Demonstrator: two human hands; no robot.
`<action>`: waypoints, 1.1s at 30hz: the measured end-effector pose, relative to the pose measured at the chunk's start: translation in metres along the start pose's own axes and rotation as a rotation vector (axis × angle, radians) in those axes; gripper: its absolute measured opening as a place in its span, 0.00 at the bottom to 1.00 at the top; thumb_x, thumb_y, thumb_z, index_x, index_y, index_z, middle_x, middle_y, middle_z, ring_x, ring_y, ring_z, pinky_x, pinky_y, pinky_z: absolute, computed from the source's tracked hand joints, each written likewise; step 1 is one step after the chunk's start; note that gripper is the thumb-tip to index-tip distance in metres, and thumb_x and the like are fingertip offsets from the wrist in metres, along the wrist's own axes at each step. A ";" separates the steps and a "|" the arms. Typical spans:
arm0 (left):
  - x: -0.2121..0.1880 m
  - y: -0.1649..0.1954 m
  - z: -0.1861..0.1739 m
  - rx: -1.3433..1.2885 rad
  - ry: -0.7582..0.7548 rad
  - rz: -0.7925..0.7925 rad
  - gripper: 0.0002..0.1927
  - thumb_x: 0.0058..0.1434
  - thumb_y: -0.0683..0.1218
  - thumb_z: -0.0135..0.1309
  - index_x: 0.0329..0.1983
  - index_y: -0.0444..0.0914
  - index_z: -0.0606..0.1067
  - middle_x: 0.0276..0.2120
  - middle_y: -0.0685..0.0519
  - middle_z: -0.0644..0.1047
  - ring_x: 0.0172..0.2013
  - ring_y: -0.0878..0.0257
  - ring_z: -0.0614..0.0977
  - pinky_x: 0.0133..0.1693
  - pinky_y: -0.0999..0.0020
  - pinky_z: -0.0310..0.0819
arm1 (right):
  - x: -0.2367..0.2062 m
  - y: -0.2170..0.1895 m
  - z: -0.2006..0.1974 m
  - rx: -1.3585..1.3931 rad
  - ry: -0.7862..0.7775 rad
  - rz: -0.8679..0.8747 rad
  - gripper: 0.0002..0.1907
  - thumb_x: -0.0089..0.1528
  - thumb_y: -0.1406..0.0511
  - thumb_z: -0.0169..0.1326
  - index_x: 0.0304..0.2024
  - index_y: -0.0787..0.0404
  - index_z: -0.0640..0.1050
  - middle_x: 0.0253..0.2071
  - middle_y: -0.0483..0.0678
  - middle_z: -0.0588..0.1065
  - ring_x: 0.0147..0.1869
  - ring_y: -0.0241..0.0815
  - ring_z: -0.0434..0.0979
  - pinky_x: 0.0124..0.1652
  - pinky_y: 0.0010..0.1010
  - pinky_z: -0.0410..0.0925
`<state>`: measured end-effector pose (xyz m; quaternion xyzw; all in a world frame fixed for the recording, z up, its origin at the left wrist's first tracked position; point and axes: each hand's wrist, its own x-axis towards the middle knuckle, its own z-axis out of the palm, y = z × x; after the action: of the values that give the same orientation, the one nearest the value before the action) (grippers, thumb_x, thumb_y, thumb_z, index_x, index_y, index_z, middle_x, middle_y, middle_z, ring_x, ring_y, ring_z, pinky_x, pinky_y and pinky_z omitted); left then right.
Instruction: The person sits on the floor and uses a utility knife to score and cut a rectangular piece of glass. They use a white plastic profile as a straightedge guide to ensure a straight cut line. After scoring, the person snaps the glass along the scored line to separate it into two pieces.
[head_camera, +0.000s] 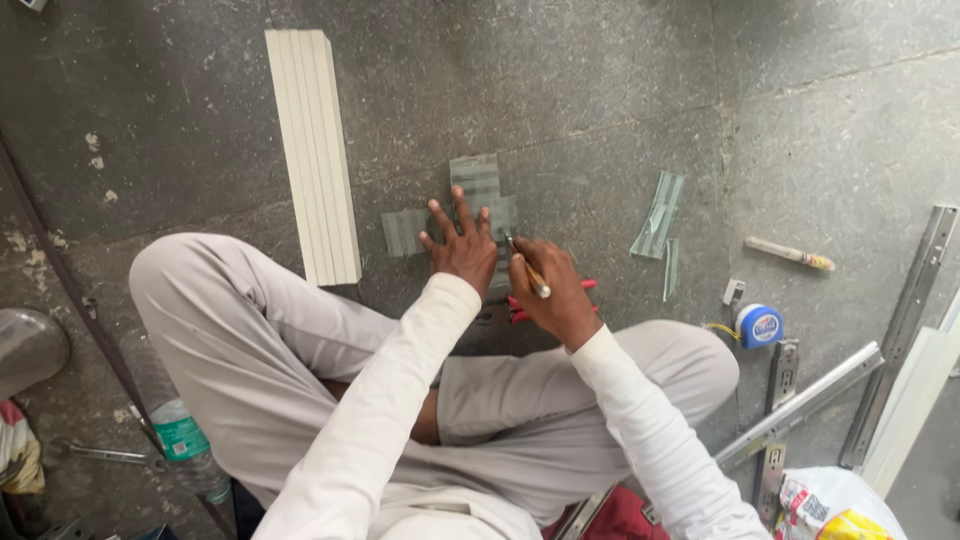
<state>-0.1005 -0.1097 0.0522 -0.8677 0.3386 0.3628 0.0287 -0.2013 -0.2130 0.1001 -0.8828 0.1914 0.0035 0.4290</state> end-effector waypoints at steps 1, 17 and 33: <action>-0.001 0.000 0.002 -0.002 -0.002 0.001 0.37 0.68 0.39 0.51 0.78 0.40 0.50 0.75 0.32 0.35 0.71 0.23 0.43 0.63 0.27 0.55 | -0.003 -0.002 -0.002 0.008 -0.057 0.086 0.14 0.66 0.67 0.49 0.47 0.72 0.80 0.35 0.61 0.79 0.37 0.56 0.80 0.42 0.43 0.71; -0.005 -0.015 0.029 0.047 0.131 0.049 0.41 0.65 0.38 0.54 0.78 0.44 0.50 0.77 0.37 0.37 0.74 0.36 0.46 0.66 0.35 0.56 | -0.070 0.053 0.037 0.595 0.410 0.145 0.22 0.69 0.66 0.41 0.57 0.74 0.77 0.47 0.59 0.82 0.53 0.48 0.83 0.57 0.36 0.73; -0.014 -0.038 0.035 -0.036 0.216 0.076 0.42 0.64 0.48 0.60 0.78 0.43 0.53 0.76 0.35 0.41 0.75 0.44 0.46 0.69 0.52 0.56 | -0.067 0.043 0.028 0.695 0.436 0.214 0.24 0.68 0.66 0.38 0.57 0.75 0.76 0.45 0.61 0.82 0.51 0.50 0.84 0.54 0.35 0.76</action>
<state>-0.1058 -0.0620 0.0280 -0.8887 0.3658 0.2739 -0.0373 -0.2733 -0.1932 0.0608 -0.6408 0.3580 -0.2034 0.6479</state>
